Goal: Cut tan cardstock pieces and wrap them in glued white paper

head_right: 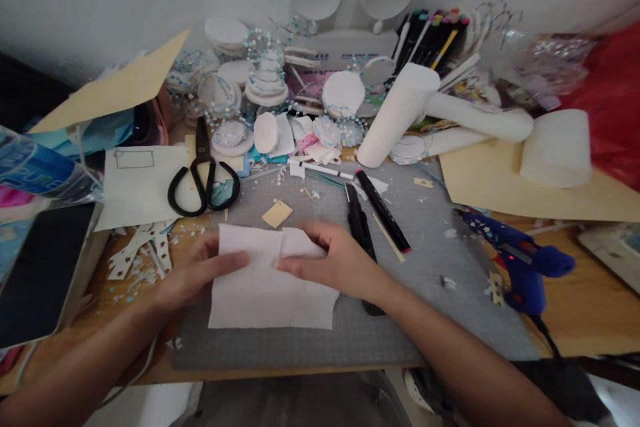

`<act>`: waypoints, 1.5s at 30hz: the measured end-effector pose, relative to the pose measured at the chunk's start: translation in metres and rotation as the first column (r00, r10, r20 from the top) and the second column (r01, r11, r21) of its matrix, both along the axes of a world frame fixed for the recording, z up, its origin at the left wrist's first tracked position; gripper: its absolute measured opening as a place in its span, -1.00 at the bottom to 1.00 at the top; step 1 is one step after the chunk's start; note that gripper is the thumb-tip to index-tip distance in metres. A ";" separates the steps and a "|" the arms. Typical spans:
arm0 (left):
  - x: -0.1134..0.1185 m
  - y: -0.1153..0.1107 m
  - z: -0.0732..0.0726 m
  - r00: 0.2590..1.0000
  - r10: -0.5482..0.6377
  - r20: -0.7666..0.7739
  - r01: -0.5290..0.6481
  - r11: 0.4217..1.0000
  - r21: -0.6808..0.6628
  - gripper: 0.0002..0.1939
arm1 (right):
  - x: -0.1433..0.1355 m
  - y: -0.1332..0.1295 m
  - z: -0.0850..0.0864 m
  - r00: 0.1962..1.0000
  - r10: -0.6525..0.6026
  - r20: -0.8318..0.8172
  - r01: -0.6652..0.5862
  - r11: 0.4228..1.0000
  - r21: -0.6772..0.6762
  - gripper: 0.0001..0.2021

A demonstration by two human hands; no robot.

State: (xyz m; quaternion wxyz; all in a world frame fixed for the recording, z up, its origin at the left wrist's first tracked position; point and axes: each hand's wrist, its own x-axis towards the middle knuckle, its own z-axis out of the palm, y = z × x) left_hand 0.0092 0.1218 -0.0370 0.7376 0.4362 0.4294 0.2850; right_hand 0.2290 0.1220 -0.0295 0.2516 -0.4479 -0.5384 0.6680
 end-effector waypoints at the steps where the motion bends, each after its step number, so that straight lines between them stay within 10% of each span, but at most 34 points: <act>1: 0.001 0.001 0.003 0.999 -0.023 -0.029 0.023 1.000 0.019 -0.73 | 0.000 0.000 0.000 1.000 0.010 0.013 -0.010 1.000 0.022 -0.76; 12: 0.009 -0.004 0.004 0.977 -0.001 -0.215 0.000 1.000 -0.004 -0.71 | -0.003 -0.004 -0.009 0.989 -0.014 0.147 -0.020 0.974 0.226 -0.81; 22: 0.011 -0.006 -0.002 0.991 0.077 -0.111 -0.092 0.987 -0.132 -0.72 | -0.004 -0.006 -0.015 0.975 -0.105 0.195 -0.050 0.755 0.654 -0.74; 38: 0.014 -0.003 -0.002 0.990 0.141 0.021 -0.126 0.935 -0.332 -0.75 | -0.004 -0.004 -0.020 0.997 -0.062 0.052 -0.014 0.501 0.866 -0.97; 45: 0.015 -0.002 -0.001 0.987 0.154 0.046 -0.127 0.919 -0.374 -0.78 | -0.003 -0.006 -0.020 0.995 -0.035 0.095 -0.066 0.492 0.868 -0.93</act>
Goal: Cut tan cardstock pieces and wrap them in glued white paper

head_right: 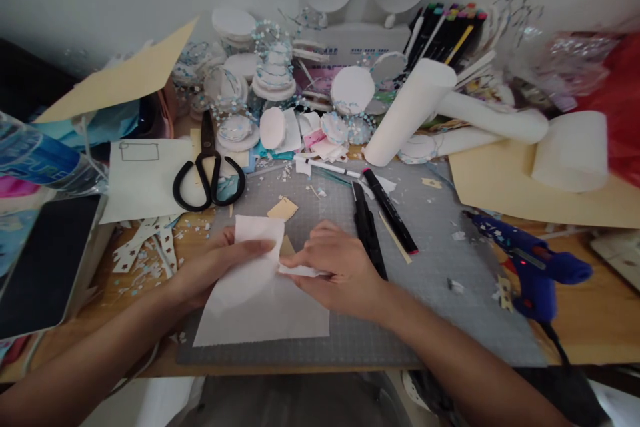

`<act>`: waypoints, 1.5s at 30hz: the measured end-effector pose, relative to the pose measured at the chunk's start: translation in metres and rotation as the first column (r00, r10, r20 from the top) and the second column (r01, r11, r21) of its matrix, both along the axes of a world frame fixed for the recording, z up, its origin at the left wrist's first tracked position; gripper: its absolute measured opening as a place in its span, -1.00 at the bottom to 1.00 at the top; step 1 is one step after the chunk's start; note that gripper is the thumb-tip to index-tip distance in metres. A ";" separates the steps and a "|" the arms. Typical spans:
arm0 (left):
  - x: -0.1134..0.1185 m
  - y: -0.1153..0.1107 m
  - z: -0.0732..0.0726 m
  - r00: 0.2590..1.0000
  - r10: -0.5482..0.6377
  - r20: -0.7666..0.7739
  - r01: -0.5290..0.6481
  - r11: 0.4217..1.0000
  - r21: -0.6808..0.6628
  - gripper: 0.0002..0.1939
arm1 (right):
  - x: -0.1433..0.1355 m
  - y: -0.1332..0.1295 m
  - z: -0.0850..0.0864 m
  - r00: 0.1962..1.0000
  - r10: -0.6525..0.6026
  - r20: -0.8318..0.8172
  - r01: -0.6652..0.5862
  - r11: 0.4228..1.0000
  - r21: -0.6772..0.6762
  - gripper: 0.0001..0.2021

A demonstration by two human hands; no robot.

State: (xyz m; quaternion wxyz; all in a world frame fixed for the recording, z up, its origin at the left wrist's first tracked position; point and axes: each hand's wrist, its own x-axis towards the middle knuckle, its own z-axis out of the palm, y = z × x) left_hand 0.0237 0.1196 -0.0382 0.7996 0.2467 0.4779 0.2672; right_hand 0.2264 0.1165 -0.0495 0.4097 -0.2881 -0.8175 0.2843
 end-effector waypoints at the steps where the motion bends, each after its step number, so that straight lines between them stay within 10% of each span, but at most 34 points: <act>1: 0.000 0.000 0.000 1.000 -0.001 -0.003 0.001 1.000 -0.001 -0.78 | 0.000 0.000 0.001 1.000 0.004 0.012 -0.004 1.000 -0.006 -0.93; 11: -0.008 0.003 0.003 0.997 -0.062 0.036 0.057 0.990 0.130 -0.73 | 0.001 -0.006 0.012 0.954 -0.292 0.074 0.301 0.912 -0.278 -0.90; 22: -0.018 0.001 0.010 0.990 -0.120 -0.072 0.137 0.934 0.331 -0.74 | 0.008 -0.006 0.020 0.974 -0.210 0.086 0.192 0.565 -0.803 -0.59; 26: -0.018 0.003 0.011 0.954 -0.265 -0.144 0.298 0.898 0.323 -0.72 | 0.024 -0.023 0.020 0.923 -0.263 0.280 0.381 0.719 -0.581 -0.66; 31: -0.013 0.007 0.003 0.803 -0.179 -0.569 0.548 0.597 0.585 -0.69 | 0.053 -0.046 0.010 0.666 -0.586 0.462 0.684 0.727 -0.064 -0.82; 35: -0.013 0.006 -0.004 0.699 0.259 -0.666 0.661 0.121 0.740 -0.71 | 0.061 -0.056 -0.005 0.570 -0.589 0.573 0.711 0.703 0.015 -0.67; 39: -0.010 -0.002 -0.003 0.681 0.056 -0.730 0.712 -0.285 0.642 -0.75 | 0.056 -0.060 -0.014 0.557 -0.582 0.593 0.692 0.720 0.056 -0.63; 42: -0.007 -0.004 -0.006 0.595 -0.034 -0.803 0.738 -0.372 0.563 -0.70 | 0.055 -0.061 -0.007 0.665 -0.563 0.491 0.685 0.722 -0.100 -0.64; 45: -0.009 -0.001 -0.011 0.580 0.000 -0.814 0.766 -0.339 0.546 -0.61 | 0.061 -0.067 0.007 0.827 -0.490 0.277 0.562 0.688 -0.459 -0.69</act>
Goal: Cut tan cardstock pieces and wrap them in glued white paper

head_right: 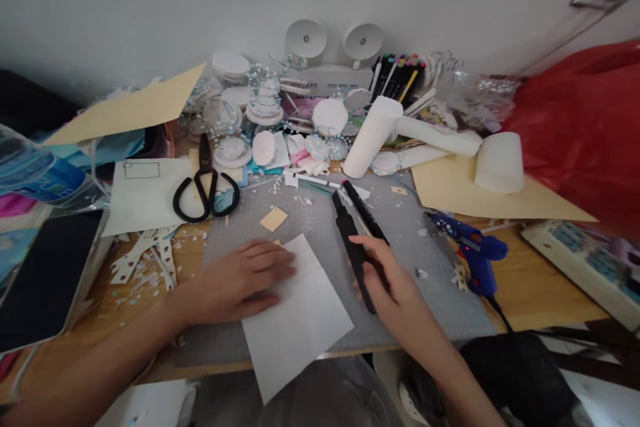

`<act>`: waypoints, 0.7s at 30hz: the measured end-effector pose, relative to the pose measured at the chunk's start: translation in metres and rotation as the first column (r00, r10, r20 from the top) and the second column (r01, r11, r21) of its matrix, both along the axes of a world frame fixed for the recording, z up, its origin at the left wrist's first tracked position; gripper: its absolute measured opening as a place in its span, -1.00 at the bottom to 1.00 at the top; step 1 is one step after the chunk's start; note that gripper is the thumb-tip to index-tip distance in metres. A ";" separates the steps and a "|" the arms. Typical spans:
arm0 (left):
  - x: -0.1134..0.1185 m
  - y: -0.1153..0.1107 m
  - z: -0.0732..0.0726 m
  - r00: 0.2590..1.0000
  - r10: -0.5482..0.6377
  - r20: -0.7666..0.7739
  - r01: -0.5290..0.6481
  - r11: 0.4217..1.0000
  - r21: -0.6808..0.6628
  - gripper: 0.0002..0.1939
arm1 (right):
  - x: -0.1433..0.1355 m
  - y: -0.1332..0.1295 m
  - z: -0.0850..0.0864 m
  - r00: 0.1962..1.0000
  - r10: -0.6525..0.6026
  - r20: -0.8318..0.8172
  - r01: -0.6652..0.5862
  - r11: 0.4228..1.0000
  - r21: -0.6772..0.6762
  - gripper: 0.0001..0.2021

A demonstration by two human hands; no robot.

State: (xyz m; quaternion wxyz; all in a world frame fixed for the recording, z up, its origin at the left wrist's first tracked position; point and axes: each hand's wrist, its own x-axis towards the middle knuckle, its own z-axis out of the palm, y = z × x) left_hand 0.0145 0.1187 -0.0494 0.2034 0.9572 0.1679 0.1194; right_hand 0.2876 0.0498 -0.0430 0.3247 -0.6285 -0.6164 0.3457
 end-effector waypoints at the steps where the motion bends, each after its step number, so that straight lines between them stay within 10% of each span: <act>1: -0.002 0.002 -0.001 1.000 0.024 -0.004 -0.024 1.000 0.000 -0.58 | 0.003 -0.003 0.004 0.991 -0.014 -0.131 0.007 0.998 -0.055 -0.69; 5: -0.007 0.008 0.000 0.992 0.126 -0.014 -0.127 0.992 -0.005 -0.54 | 0.020 -0.014 0.010 0.878 -0.141 -0.458 0.076 0.985 -0.156 -0.68; 9: -0.010 0.013 0.000 0.970 0.242 -0.006 -0.242 0.970 0.037 -0.63 | 0.026 -0.020 0.009 0.810 -0.151 -0.567 0.194 0.981 0.017 -0.71; 15: -0.013 0.021 -0.002 0.957 0.291 -0.014 -0.292 0.955 -0.046 -0.70 | 0.003 -0.028 0.007 0.903 -0.261 -0.342 0.348 0.911 0.222 -0.70; 21: -0.012 0.023 -0.004 0.953 0.302 0.000 -0.301 0.949 -0.092 -0.72 | -0.003 -0.039 -0.024 0.989 -0.111 -0.094 0.136 0.933 0.332 -0.68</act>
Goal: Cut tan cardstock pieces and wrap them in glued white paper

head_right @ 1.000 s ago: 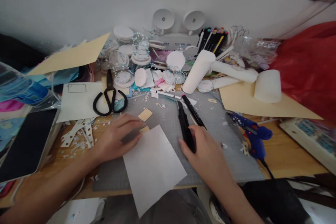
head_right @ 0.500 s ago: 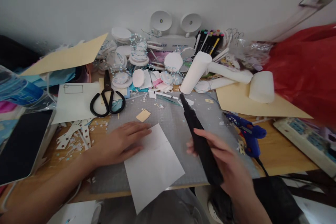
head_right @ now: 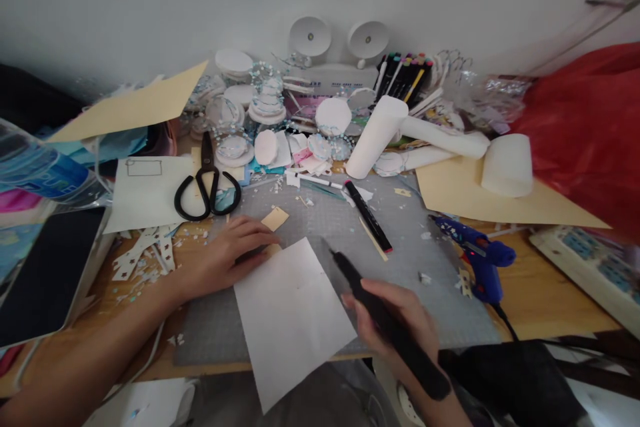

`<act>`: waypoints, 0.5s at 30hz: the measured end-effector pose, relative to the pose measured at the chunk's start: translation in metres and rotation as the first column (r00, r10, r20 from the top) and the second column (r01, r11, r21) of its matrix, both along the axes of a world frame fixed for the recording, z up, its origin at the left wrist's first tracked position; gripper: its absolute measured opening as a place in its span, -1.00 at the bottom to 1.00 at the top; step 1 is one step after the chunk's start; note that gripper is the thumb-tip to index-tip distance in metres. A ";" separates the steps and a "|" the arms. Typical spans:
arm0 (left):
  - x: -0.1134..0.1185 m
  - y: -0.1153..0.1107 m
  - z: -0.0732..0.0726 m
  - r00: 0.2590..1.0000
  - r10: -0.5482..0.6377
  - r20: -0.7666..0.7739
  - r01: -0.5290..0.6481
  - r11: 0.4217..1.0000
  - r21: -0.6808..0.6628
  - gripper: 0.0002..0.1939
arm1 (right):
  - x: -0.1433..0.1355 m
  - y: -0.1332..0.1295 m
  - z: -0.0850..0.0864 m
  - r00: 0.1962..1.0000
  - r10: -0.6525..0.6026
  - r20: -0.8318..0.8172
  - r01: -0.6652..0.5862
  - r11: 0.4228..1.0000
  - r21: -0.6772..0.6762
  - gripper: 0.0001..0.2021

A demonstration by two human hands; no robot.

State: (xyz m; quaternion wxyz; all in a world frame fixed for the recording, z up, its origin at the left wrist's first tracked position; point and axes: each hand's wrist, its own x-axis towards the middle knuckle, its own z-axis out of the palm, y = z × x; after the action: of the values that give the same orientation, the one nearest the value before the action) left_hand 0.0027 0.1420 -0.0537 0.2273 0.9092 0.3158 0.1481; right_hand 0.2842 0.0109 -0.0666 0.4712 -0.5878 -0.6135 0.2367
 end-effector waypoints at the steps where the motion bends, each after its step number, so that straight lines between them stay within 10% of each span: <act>1: 0.000 0.000 0.000 1.000 0.004 -0.013 -0.004 1.000 0.008 -0.71 | -0.002 -0.001 -0.003 0.999 0.041 -0.012 -0.041 0.999 0.003 -0.68; 7: 0.000 -0.002 0.002 0.995 0.049 -0.089 -0.044 0.997 0.057 -0.76 | -0.024 -0.001 -0.014 0.966 0.232 -0.111 -0.220 0.969 0.112 -0.66; 15: -0.001 0.001 0.003 0.948 0.313 0.064 -0.320 0.925 0.206 -0.88 | -0.036 0.003 -0.030 0.989 0.135 0.055 -0.140 0.986 0.086 -0.71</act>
State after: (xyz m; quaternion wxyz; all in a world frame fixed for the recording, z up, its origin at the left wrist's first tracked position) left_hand 0.0013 0.1428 -0.0511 0.1059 0.8632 0.4372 0.2293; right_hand 0.2482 0.0135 -0.0966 0.4646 -0.5279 -0.6740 0.2262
